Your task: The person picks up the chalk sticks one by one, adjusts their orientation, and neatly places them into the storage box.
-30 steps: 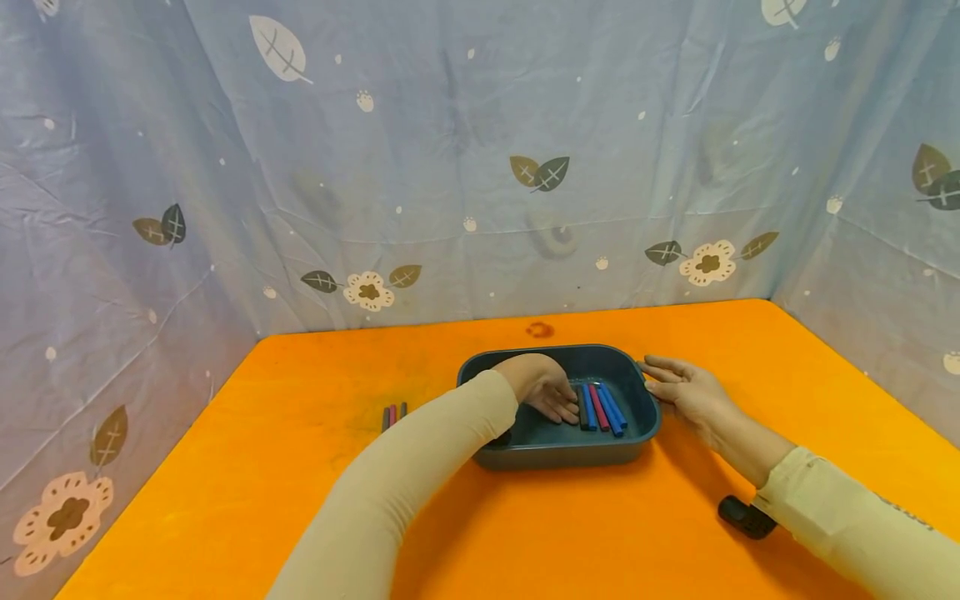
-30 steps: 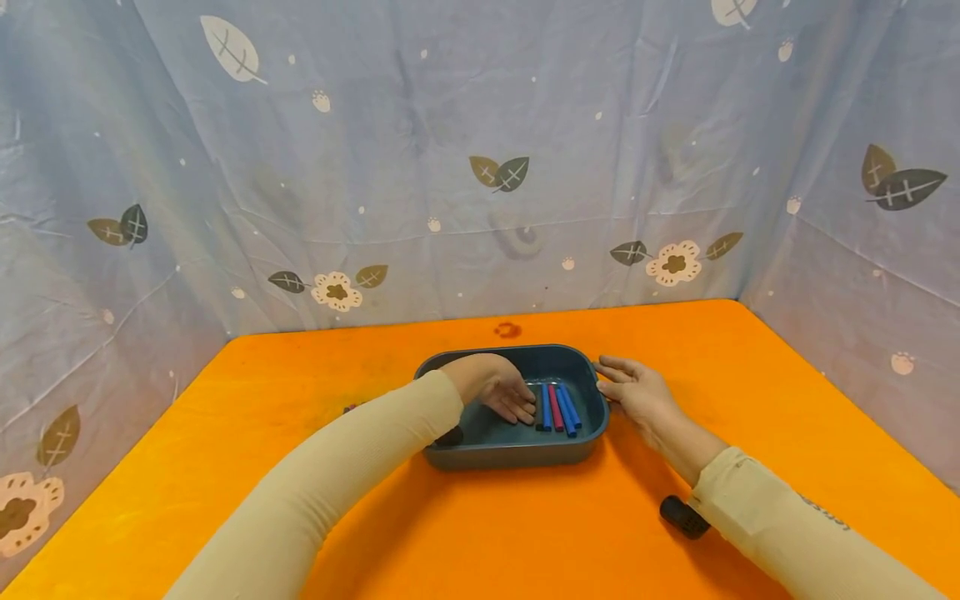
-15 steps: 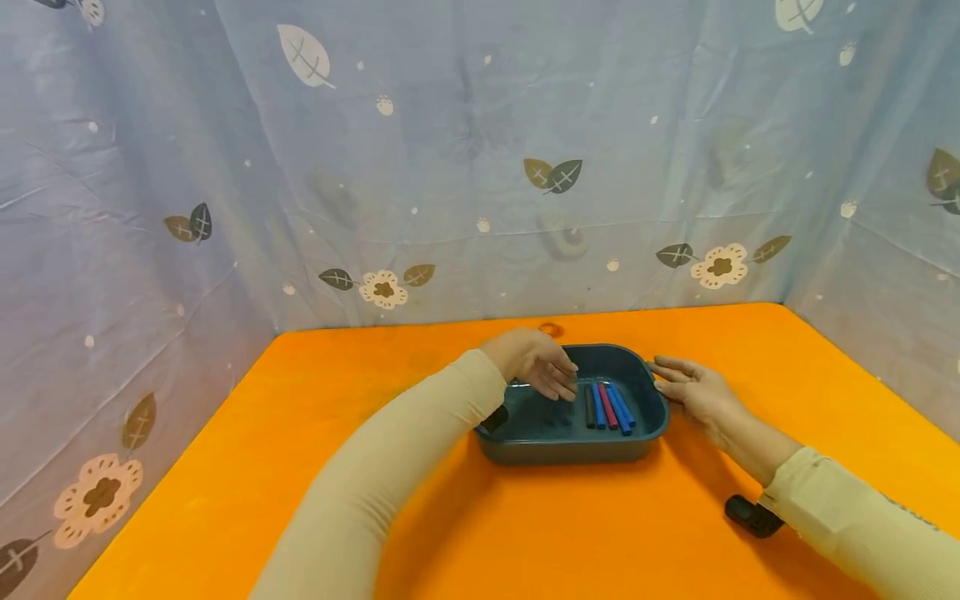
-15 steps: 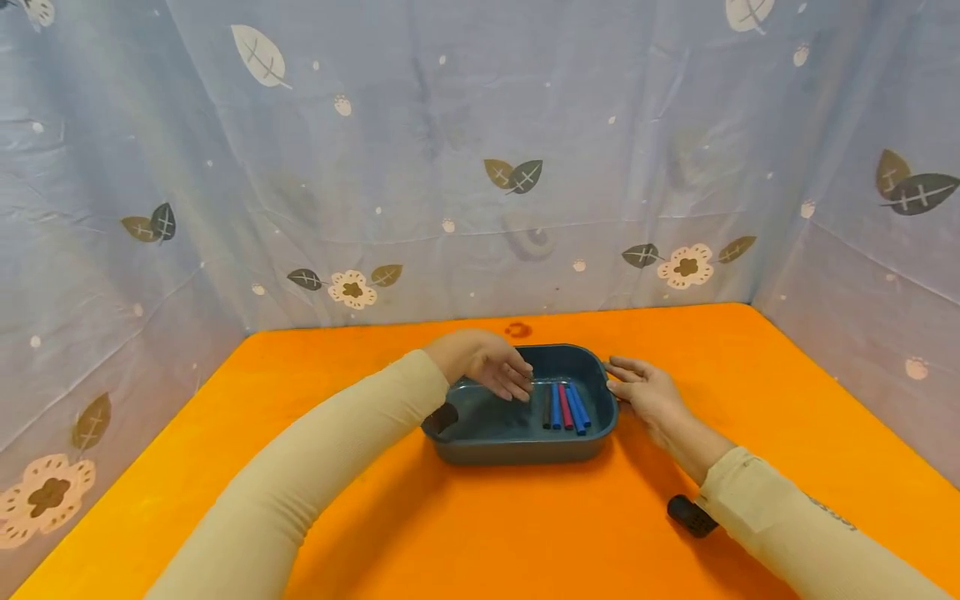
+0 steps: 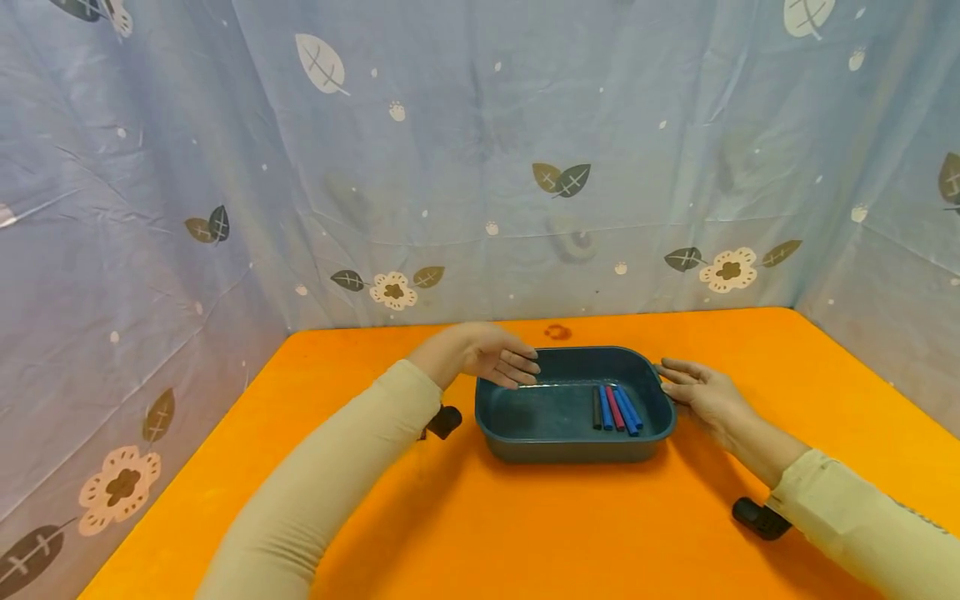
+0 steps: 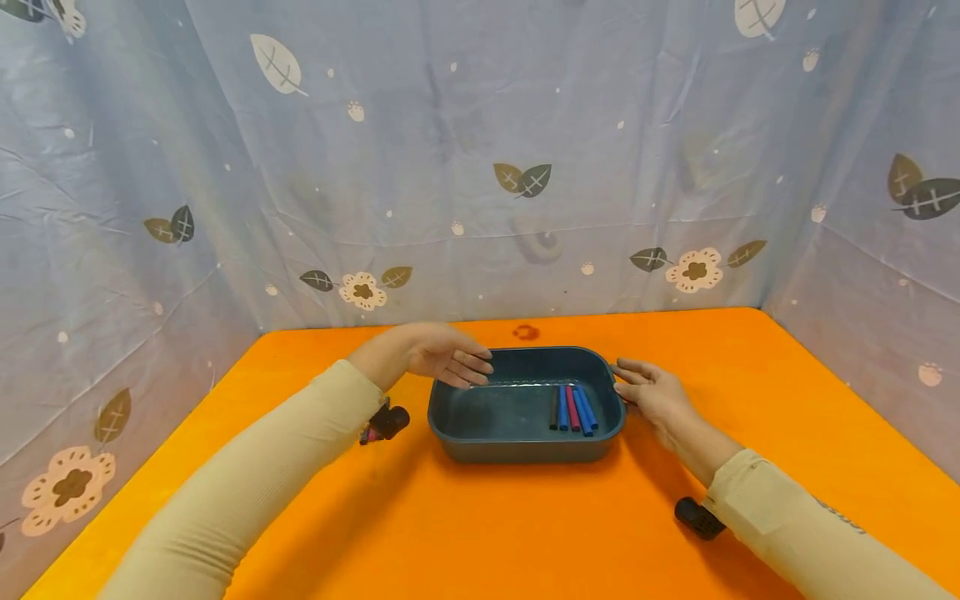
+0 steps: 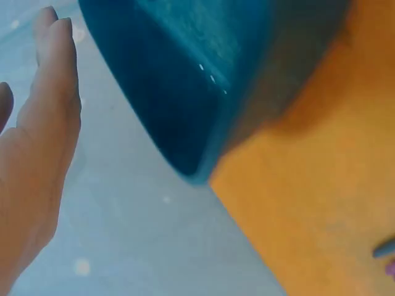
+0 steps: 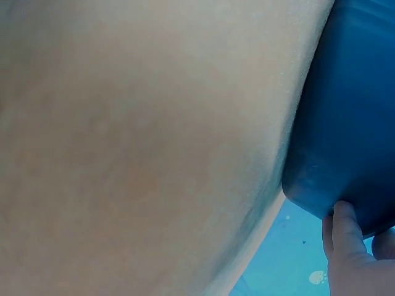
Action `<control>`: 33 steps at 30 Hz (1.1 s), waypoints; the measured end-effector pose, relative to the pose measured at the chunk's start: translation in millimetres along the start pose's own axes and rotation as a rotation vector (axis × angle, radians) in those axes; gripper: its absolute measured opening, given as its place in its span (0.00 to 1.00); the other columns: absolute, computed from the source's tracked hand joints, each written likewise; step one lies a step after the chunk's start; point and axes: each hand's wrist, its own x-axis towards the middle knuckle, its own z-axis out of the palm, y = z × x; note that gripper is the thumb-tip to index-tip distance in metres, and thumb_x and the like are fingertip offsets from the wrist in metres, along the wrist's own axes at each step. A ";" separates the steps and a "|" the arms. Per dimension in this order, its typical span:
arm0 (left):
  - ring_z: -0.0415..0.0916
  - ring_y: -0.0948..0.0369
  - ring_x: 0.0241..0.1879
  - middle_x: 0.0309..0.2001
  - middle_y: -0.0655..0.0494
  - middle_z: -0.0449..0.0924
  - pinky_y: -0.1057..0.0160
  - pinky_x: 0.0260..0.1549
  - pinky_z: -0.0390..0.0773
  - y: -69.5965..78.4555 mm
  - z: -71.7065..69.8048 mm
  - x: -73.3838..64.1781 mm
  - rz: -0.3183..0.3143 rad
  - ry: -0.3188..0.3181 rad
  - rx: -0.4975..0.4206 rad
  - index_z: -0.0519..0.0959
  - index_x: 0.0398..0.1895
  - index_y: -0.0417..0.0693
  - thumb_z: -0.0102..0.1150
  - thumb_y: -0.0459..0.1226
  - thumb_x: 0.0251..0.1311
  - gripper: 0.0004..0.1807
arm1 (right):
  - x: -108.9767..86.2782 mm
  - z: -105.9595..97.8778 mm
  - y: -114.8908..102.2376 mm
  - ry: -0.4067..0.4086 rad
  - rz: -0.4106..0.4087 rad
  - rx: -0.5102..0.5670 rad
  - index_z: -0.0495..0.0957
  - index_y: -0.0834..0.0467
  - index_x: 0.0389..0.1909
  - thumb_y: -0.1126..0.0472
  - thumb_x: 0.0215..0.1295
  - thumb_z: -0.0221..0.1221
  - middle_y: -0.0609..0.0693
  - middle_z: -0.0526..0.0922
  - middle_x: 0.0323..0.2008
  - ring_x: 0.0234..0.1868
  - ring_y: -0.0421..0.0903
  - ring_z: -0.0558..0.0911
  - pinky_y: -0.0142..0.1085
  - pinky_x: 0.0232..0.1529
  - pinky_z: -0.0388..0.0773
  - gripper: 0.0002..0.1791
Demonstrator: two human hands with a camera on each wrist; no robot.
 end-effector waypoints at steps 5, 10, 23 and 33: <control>0.67 0.46 0.64 0.66 0.39 0.67 0.53 0.63 0.68 -14.7 -16.6 -14.7 0.054 0.021 0.000 0.60 0.72 0.37 0.42 0.36 0.76 0.24 | 1.1 -0.9 2.0 -0.011 -0.010 -0.009 0.38 0.72 0.73 0.70 0.75 0.44 0.71 0.43 0.72 0.40 0.26 0.78 0.29 0.43 0.79 0.34; 0.67 0.45 0.64 0.66 0.38 0.66 0.55 0.60 0.71 -29.7 -27.2 -25.1 0.086 0.028 -0.018 0.59 0.72 0.35 0.41 0.37 0.77 0.25 | 2.1 -1.8 2.4 -0.008 -0.013 0.001 0.37 0.72 0.73 0.70 0.75 0.45 0.71 0.42 0.72 0.39 0.27 0.78 0.28 0.41 0.79 0.34; 0.64 0.43 0.66 0.68 0.34 0.62 0.53 0.60 0.71 -57.9 -53.1 -39.9 0.146 0.071 -0.051 0.57 0.72 0.34 0.40 0.37 0.76 0.26 | 2.8 -1.4 3.0 -0.004 -0.015 0.029 0.38 0.72 0.73 0.70 0.75 0.46 0.71 0.41 0.72 0.40 0.27 0.79 0.28 0.41 0.80 0.35; 0.60 0.42 0.68 0.71 0.34 0.56 0.56 0.58 0.73 -73.2 -67.9 -48.0 0.186 0.038 -0.082 0.52 0.74 0.33 0.38 0.37 0.77 0.28 | 2.6 -2.4 4.0 0.002 -0.020 -0.009 0.39 0.72 0.73 0.68 0.75 0.47 0.71 0.42 0.71 0.40 0.27 0.78 0.28 0.41 0.80 0.35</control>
